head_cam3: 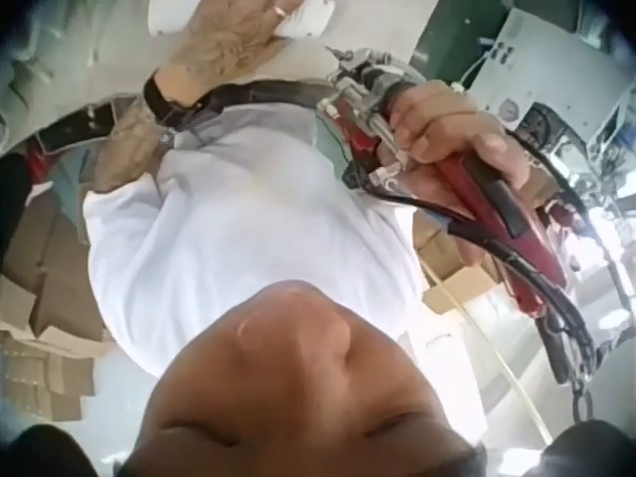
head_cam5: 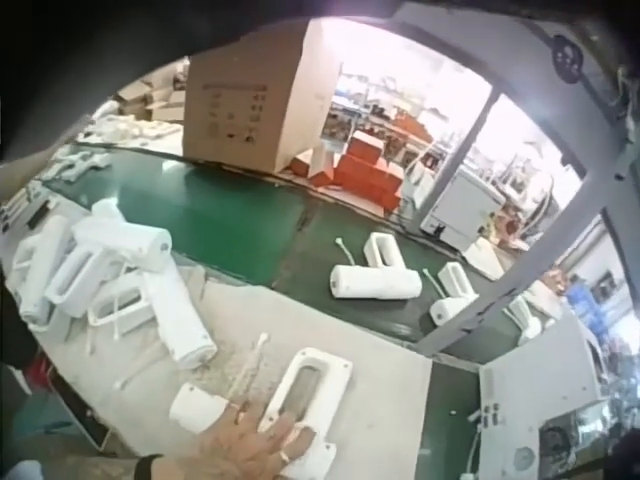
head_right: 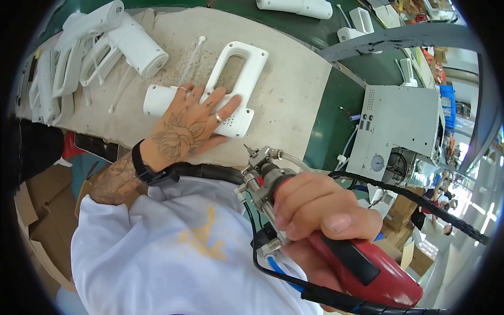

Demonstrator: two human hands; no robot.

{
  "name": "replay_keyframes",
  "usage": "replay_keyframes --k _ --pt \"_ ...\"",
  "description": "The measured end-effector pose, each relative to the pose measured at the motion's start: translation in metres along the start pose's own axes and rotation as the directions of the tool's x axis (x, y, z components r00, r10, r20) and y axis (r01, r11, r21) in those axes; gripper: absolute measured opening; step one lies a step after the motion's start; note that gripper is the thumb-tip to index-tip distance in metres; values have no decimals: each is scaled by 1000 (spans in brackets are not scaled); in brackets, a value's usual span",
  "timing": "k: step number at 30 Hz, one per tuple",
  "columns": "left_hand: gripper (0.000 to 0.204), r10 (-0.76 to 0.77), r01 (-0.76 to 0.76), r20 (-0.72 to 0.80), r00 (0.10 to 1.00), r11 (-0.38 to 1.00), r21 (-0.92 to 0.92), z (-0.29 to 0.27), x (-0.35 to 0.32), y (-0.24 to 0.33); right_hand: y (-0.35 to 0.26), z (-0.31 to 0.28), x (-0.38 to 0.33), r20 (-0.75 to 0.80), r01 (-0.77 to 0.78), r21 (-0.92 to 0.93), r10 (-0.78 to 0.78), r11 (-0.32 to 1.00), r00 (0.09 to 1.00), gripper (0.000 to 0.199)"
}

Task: Use an ultrasonic welding tool to join plastic components of electronic device housings on a production line.

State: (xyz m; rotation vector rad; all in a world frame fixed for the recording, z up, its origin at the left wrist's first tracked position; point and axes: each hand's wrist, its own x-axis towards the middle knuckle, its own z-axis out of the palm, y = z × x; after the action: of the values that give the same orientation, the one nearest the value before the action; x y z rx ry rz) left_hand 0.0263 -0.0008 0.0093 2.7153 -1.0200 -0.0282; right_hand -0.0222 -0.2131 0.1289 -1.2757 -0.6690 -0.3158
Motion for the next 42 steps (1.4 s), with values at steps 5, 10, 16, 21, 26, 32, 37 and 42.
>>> replay_keyframes --k 5,10,16,21,26,32,37,42 --pt "90 -1 8 -92 996 998 68 8 -2 -2 12 9 6 2 -4 37 4 999 1000 64" --pt "88 27 -16 -87 996 993 120 13 -2 -4 23 11 12 13 -47 50 46 998 999 65" --pt "90 -1 9 -128 992 998 61 17 0 -4 46 9 9 15 -1 67 0 998 1000 82" --pt "93 0 9 -118 993 997 76 15 2 -1 49 10 3 40 -36 31 34 999 999 76" --pt "94 -31 39 -129 991 997 59 15 -5 -1 51 13 5 70 -66 16 65 998 995 75" --pt "89 -36 37 -29 999 999 25 9 -25 7 0 13 18 95 15 63 -21 998 995 66" --pt "88 -41 43 -38 998 998 53 7 -25 9 4 13 24 16 70 -17 -70 997 997 67" --pt "90 -50 51 -71 996 999 10 8 -25 8 21 -2 30 171 -6 -27 10 1000 985 77"
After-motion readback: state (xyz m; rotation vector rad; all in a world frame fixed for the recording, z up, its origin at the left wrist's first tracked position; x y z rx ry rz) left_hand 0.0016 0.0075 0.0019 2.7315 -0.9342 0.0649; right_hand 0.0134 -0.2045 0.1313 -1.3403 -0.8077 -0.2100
